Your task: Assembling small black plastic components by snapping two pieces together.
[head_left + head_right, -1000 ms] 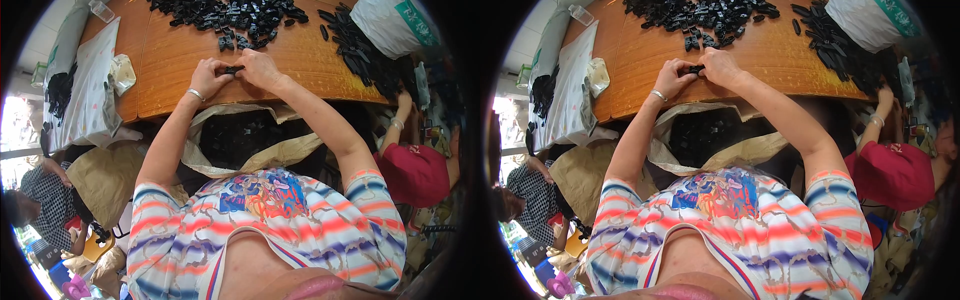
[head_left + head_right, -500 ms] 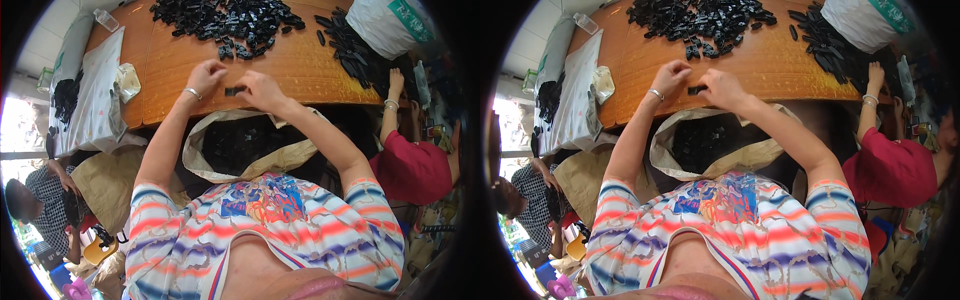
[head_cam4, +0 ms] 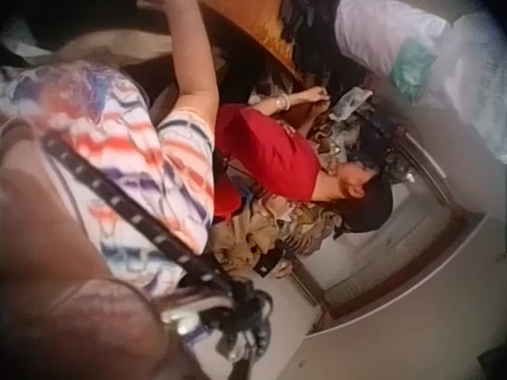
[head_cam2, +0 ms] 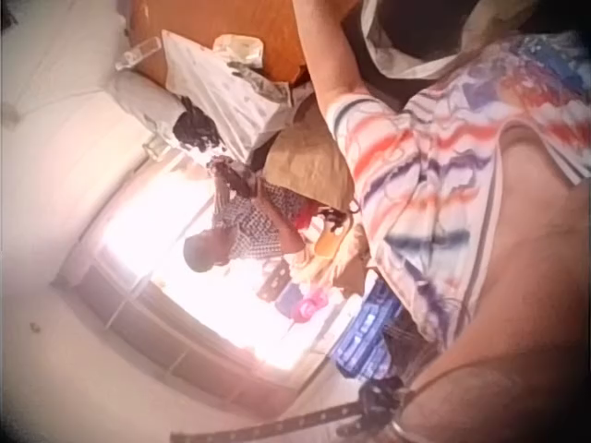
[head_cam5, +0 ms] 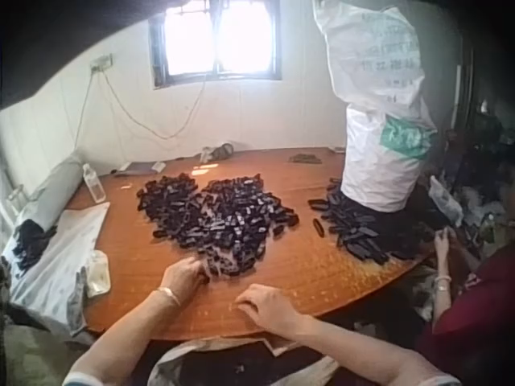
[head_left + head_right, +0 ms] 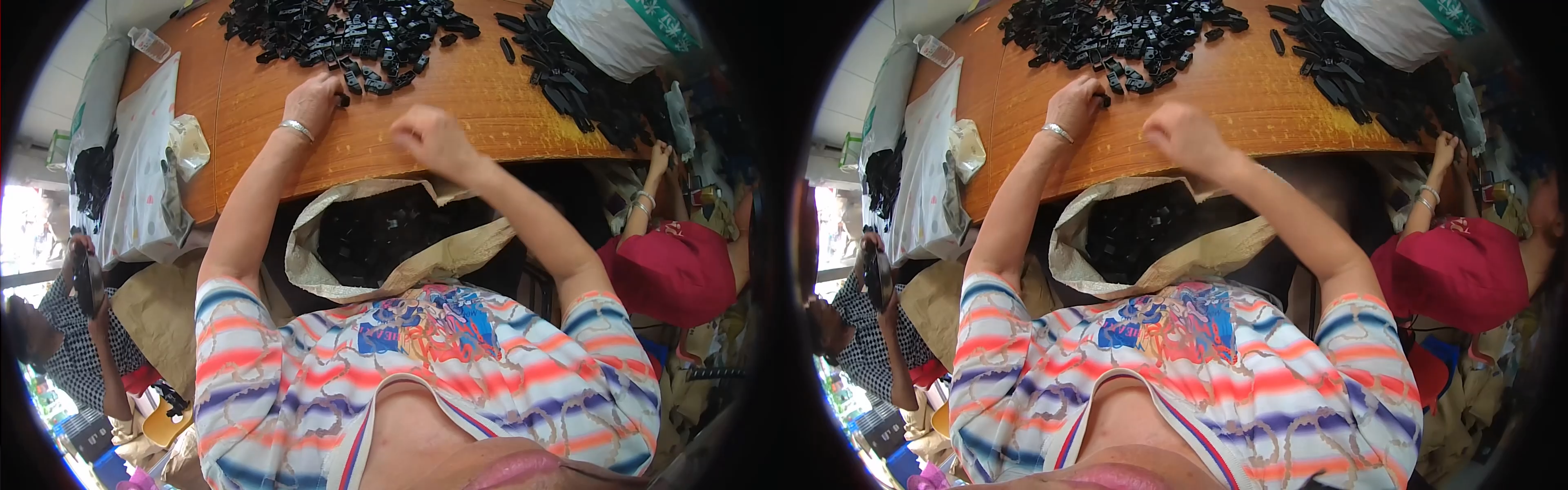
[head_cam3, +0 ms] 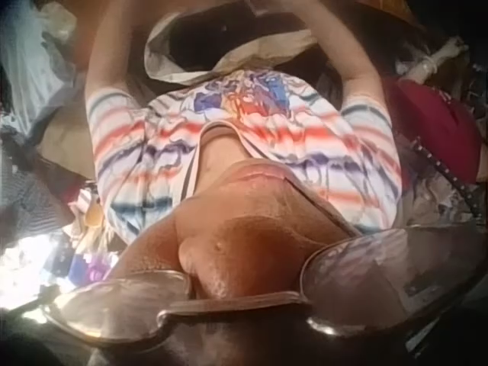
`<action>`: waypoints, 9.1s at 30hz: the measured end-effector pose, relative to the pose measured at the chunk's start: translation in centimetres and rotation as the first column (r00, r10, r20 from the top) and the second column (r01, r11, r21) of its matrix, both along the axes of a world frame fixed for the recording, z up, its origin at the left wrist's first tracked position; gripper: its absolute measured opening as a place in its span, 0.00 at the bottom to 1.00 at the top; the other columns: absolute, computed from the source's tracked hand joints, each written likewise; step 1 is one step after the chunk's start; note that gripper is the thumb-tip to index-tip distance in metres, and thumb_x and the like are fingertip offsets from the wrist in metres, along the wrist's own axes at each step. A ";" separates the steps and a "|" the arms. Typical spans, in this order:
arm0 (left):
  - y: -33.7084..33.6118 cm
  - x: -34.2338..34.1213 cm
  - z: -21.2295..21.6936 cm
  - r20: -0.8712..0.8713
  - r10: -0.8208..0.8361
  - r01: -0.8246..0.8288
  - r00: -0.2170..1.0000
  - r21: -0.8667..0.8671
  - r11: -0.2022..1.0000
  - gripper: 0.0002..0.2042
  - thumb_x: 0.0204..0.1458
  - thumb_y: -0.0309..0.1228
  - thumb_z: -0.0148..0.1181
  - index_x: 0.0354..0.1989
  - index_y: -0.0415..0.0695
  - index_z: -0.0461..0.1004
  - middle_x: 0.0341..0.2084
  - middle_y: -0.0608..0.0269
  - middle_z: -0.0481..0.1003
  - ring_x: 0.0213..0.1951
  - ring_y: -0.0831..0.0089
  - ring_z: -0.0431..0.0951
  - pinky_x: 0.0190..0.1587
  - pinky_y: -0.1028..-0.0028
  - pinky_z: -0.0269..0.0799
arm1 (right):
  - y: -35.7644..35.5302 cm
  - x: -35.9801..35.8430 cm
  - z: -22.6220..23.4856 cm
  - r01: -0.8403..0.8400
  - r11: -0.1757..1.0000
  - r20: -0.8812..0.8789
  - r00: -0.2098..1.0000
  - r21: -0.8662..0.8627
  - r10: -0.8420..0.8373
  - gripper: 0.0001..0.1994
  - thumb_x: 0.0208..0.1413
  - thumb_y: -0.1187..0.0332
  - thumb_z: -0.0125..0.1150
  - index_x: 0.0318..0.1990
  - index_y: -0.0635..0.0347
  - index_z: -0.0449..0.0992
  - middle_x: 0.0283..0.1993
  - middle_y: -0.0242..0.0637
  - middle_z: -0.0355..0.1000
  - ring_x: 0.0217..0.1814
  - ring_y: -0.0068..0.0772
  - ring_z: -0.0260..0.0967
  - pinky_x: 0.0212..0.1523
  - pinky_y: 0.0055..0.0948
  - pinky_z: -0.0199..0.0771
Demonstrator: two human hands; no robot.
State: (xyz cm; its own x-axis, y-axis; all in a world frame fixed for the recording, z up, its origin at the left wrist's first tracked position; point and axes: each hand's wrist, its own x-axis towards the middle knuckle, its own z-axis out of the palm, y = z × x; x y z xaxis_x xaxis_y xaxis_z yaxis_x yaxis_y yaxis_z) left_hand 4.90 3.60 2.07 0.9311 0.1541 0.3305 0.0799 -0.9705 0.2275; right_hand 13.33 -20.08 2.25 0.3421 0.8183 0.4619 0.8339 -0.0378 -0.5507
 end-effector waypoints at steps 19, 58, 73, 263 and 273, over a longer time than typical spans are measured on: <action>-2.0 -3.9 -1.0 -0.013 0.006 -0.010 1.000 -0.333 0.943 0.14 0.46 0.31 0.66 0.42 0.41 0.77 0.34 0.58 0.72 0.35 0.64 0.75 0.40 0.69 0.72 | 4.5 4.8 -0.8 0.136 0.982 0.027 0.991 -0.134 -0.134 0.10 0.48 0.65 0.65 0.37 0.57 0.77 0.40 0.41 0.73 0.44 0.45 0.71 0.44 0.38 0.72; 0.0 1.7 -0.9 0.071 -0.033 0.025 0.997 0.116 0.993 0.11 0.47 0.26 0.62 0.39 0.50 0.72 0.41 0.61 0.70 0.48 0.60 0.70 0.47 0.66 0.71 | -1.7 -5.7 -0.3 -0.253 0.962 -0.173 0.957 -0.102 0.233 0.06 0.48 0.68 0.66 0.32 0.60 0.78 0.31 0.40 0.74 0.34 0.41 0.73 0.35 0.35 0.74; -3.6 -2.9 -0.6 -0.016 -0.044 0.040 0.999 -0.185 0.982 0.12 0.41 0.32 0.69 0.32 0.45 0.71 0.34 0.61 0.72 0.42 0.59 0.72 0.42 0.64 0.71 | 9.3 7.8 -0.7 0.465 0.804 0.125 0.883 -0.372 -0.453 0.16 0.50 0.56 0.65 0.41 0.55 0.76 0.43 0.42 0.77 0.46 0.44 0.74 0.45 0.40 0.74; -1.4 -0.5 -2.7 0.282 -0.235 0.264 0.930 -0.069 0.962 0.07 0.45 0.23 0.59 0.33 0.44 0.71 0.30 0.60 0.72 0.40 0.58 0.72 0.42 0.66 0.71 | 13.0 8.6 -0.2 0.182 0.868 -0.167 0.943 -0.462 -0.287 0.18 0.48 0.66 0.61 0.44 0.67 0.74 0.40 0.50 0.76 0.36 0.40 0.78 0.33 0.35 0.80; -1.5 -1.5 -2.4 0.243 0.003 0.097 0.970 -0.401 0.911 0.19 0.44 0.23 0.65 0.47 0.40 0.71 0.38 0.56 0.70 0.40 0.62 0.74 0.43 0.69 0.73 | 4.8 4.6 -1.1 0.188 0.938 -0.158 0.958 -0.292 -0.241 0.12 0.48 0.69 0.62 0.40 0.63 0.75 0.34 0.44 0.76 0.38 0.43 0.75 0.41 0.35 0.74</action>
State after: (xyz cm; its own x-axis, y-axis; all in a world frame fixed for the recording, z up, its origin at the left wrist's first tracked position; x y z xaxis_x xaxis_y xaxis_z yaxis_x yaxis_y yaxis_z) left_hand 3.42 2.05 -0.37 0.8447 0.2798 0.4563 -0.0672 -0.7903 0.6091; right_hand 17.96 -15.28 1.13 0.5822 0.8005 0.1425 0.6712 -0.3743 -0.6398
